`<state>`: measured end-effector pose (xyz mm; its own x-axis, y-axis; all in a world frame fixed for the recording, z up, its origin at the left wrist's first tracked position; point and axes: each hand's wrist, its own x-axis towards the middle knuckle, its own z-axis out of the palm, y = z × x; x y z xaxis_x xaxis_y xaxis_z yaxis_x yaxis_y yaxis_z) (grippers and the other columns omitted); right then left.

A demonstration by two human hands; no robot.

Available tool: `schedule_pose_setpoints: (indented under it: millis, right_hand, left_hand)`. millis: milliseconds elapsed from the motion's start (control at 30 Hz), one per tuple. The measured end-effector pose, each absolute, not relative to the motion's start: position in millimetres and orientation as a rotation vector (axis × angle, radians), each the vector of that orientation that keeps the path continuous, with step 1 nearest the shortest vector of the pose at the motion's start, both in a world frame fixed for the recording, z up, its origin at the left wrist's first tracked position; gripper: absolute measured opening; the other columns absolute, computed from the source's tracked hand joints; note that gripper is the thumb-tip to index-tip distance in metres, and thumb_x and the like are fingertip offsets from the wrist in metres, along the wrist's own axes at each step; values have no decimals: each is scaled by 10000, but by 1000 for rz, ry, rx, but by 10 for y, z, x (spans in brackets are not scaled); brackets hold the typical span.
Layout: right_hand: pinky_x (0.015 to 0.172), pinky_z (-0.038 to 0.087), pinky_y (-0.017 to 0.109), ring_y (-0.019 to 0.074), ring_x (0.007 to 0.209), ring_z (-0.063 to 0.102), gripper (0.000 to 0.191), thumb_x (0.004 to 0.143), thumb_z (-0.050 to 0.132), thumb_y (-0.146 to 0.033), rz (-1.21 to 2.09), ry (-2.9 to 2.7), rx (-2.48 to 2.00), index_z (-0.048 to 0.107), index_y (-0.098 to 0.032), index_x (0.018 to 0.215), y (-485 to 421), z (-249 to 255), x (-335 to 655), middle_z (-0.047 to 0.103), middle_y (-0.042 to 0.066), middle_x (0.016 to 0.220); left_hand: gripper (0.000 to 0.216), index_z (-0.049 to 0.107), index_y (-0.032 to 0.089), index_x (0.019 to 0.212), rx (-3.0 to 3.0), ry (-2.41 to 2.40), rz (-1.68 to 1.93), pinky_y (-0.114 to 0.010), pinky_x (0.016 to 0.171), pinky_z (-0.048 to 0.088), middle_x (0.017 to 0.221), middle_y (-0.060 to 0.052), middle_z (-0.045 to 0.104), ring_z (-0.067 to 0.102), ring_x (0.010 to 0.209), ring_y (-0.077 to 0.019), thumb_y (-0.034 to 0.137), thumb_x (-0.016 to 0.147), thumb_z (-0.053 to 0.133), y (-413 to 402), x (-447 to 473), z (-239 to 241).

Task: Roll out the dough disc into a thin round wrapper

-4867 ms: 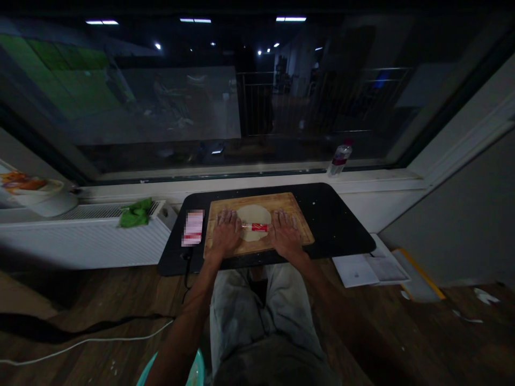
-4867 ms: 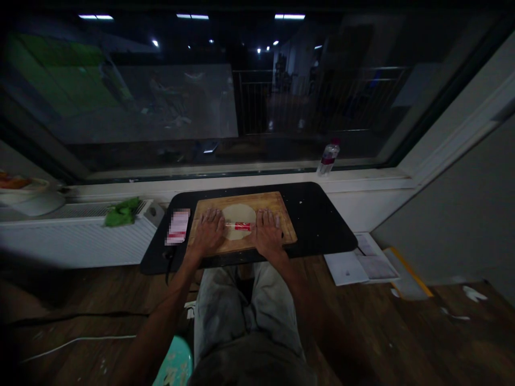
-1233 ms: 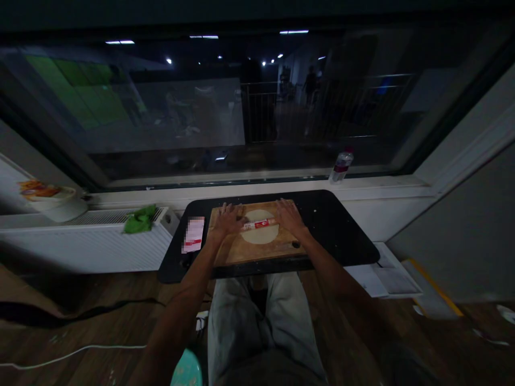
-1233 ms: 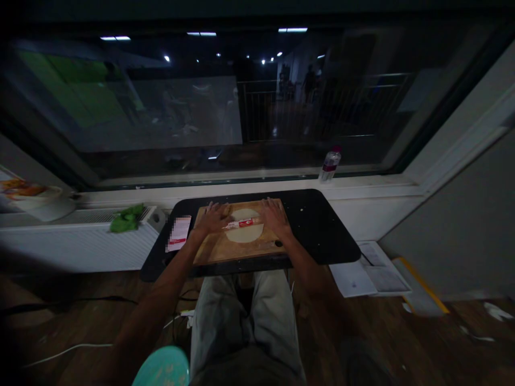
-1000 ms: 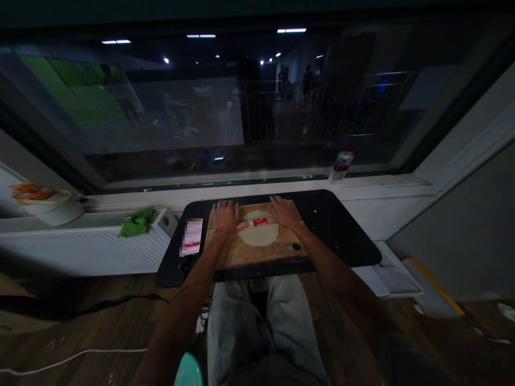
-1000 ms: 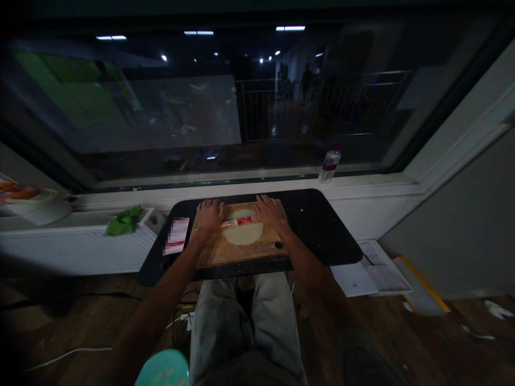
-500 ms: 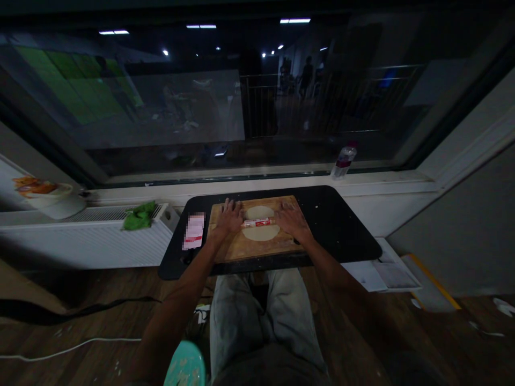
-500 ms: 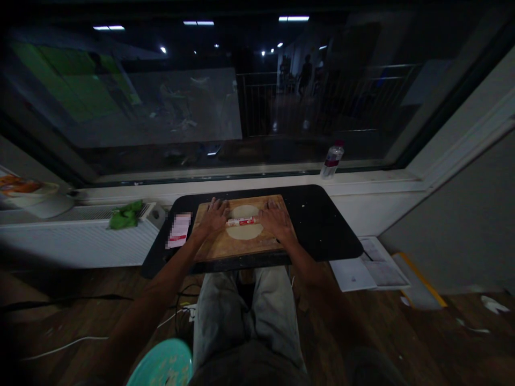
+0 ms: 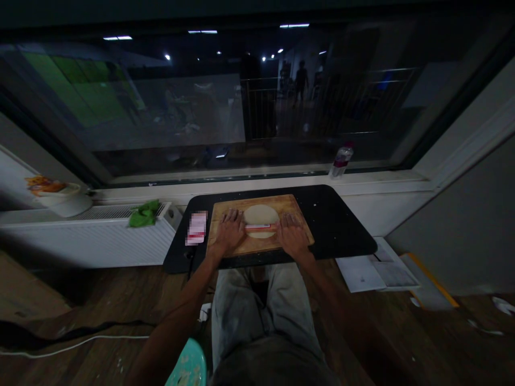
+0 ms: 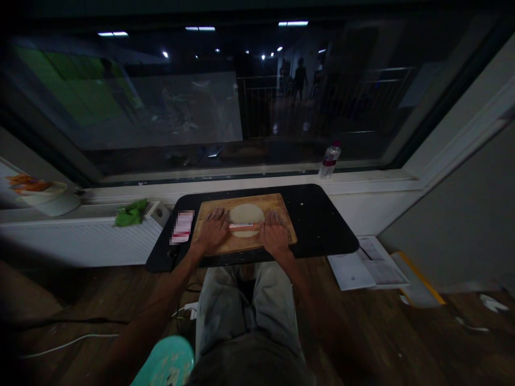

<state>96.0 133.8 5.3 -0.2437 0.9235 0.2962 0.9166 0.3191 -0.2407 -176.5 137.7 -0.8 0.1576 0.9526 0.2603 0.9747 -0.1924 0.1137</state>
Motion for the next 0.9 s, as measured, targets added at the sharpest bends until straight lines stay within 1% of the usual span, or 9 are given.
schedule_pose_setpoints:
  millis: [100,233,333,400,500,600,700,767,900]
  right_hand:
    - [1352,417,592,410,1620,532,665,1179,280,-351,26,-2160,-1589,516,-50,1722,1212,-18,963,631,264,1666]
    - [1382,383,602,412,1641,509,666,1177,298,-330,40,-2123,-1600,463,-60,1763,1008,-93,966,589,238,1715]
    - [1397,354,617,413,1649,499,668,1180,301,-336,14,-2118,-1579,441,-76,1781,923,-108,986,553,225,1748]
    - [1401,350,603,392,1643,513,655,1189,280,-337,-9,-2124,-1552,483,-79,1756,943,-94,1002,573,223,1734]
    - [1404,344,580,380,1638,522,645,1191,287,-338,-21,-2152,-1545,524,-54,1720,1092,-55,1012,581,241,1722]
    - [1404,336,593,392,1655,498,657,1177,312,-322,-3,-2194,-1551,488,-19,1733,1337,-14,998,560,262,1727]
    - [1423,277,630,378,1675,471,656,1171,319,-304,13,-2251,-1541,460,-57,1762,1620,38,956,569,232,1725]
    - [1442,223,622,365,1689,453,648,1179,316,-320,28,-2288,-1586,487,-54,1745,1814,89,907,556,231,1735]
    - [1455,184,583,335,1724,399,652,1207,311,-398,124,-2355,-1678,485,-91,1754,2188,203,778,510,204,1781]
  left_hand:
    - [584,595,128,1650,-2309,-1952,-458,-552,1404,355,1723,-184,602,453,1696,-344,310,1148,357,1260,-1746,-13]
    - [592,615,119,1640,-2295,-1973,-526,-542,1407,370,1718,-180,609,470,1687,-348,319,1150,348,1094,-1716,-55]
    - [591,613,171,1656,-2290,-1972,-572,-569,1407,372,1722,-146,612,470,1688,-343,314,1149,345,1011,-1703,-93]
    - [589,609,199,1665,-2272,-1989,-591,-596,1411,360,1719,-133,617,468,1690,-344,315,1146,356,1002,-1692,-95]
    - [592,612,178,1665,-2242,-2029,-590,-635,1416,333,1734,-151,595,420,1714,-378,334,1145,374,1058,-1669,-56]
    - [598,615,148,1659,-2209,-2045,-601,-636,1427,301,1760,-176,557,376,1734,-395,352,1147,381,1157,-1641,-18]
    - [582,615,199,1660,-2145,-2060,-647,-671,1416,301,1741,-164,586,393,1724,-400,362,1140,411,1244,-1607,-31]
    - [572,607,230,1663,-2091,-2071,-672,-701,1402,307,1722,-157,609,398,1720,-407,369,1140,422,1283,-1583,-57]
    - [581,579,190,1675,-2025,-2114,-676,-732,1386,303,1724,-201,596,393,1719,-428,381,1157,397,1334,-1547,-74]
